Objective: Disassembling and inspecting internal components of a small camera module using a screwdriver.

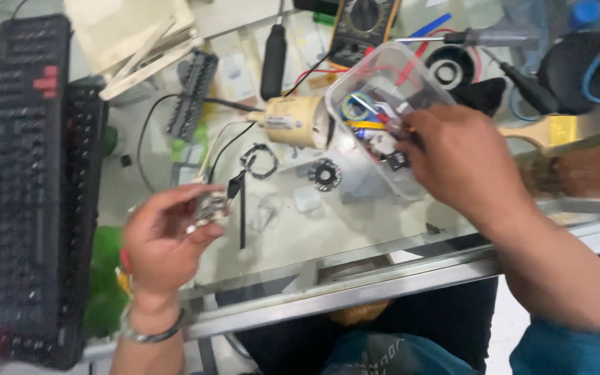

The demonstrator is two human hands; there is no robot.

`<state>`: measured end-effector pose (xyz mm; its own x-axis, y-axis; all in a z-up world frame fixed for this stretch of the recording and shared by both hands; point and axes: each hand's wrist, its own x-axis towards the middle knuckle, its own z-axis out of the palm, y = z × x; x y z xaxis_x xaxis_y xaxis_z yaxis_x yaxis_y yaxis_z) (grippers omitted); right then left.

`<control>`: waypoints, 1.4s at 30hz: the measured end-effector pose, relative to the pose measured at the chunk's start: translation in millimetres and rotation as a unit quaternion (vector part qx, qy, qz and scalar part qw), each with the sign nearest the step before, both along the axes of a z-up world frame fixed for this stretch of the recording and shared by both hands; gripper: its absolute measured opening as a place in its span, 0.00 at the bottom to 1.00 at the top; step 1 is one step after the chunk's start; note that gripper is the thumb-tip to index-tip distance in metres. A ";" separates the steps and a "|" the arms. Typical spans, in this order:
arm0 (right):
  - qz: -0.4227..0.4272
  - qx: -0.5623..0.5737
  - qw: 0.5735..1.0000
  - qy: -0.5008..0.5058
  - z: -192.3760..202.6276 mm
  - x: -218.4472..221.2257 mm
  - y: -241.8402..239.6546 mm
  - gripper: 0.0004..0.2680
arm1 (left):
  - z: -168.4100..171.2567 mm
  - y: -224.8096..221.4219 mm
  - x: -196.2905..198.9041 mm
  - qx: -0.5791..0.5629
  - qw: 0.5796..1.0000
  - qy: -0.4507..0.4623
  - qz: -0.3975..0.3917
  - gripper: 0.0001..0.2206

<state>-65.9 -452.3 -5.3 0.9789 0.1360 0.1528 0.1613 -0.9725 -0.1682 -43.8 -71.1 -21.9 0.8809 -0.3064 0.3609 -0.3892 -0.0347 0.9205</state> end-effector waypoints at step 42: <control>0.306 0.262 0.872 -0.279 -5.5 -28.1 43.4 0.06 | -27.0 -66.5 -8.1 -0.158 0.965 0.140 -0.157 0.19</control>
